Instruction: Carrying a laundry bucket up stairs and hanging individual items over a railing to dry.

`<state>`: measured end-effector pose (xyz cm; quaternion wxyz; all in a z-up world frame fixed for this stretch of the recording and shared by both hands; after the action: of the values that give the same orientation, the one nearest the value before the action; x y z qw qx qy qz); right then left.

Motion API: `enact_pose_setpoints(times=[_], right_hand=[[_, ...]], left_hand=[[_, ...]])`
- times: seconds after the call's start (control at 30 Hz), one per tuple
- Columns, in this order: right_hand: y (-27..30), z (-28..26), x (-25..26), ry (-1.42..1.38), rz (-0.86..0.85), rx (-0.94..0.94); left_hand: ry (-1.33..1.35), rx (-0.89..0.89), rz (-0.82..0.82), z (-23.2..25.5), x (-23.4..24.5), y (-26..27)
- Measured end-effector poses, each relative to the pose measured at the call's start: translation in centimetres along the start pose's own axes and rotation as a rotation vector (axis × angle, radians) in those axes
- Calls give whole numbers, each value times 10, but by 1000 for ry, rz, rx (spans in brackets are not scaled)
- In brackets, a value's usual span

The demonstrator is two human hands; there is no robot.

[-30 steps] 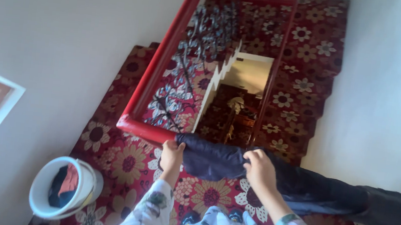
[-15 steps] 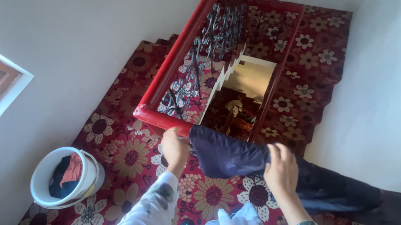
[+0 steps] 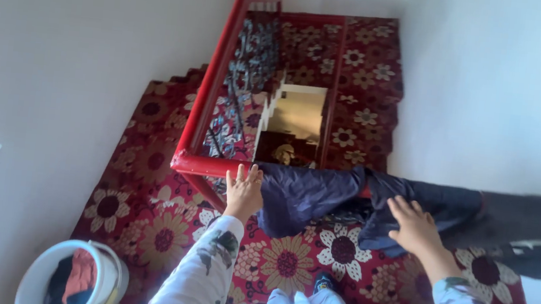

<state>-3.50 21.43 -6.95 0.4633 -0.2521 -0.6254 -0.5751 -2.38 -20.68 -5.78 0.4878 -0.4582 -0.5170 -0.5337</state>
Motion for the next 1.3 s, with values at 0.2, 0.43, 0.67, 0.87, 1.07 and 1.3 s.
enact_pose_setpoints(times=[0.2, 0.43, 0.67, 0.87, 1.07, 1.3], right_hand=[[6, 45, -14, -378, 192, -86], [-21, 17, 11, -255, 119, -78], [-32, -63, 51, -87, 6, -31], [-44, -87, 59, -235, 44, 57], [-28, 41, 26, -199, 30, -160], [-56, 90, -7, -167, 236, -108]], left_hand=[[131, -10, -95, 49, 17, 29], [234, -15, -126, 85, 26, 46], [317, 106, -100, 74, 23, 64], [283, 207, -166, 65, 16, 78], [290, 234, -78, 57, 27, 75], [319, 269, -91, 37, 14, 91]])
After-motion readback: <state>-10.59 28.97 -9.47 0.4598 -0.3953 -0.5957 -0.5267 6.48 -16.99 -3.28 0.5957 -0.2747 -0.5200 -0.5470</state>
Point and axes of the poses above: each hand's wrist, its own y-axis away from the middle knuckle, its own x-axis out of the back of the hand, z = x × y, the point moved 10 cm from there along -y, towards the middle knuckle, and after that the axes turned 4 degrees about -z, right-handed, at the moved point
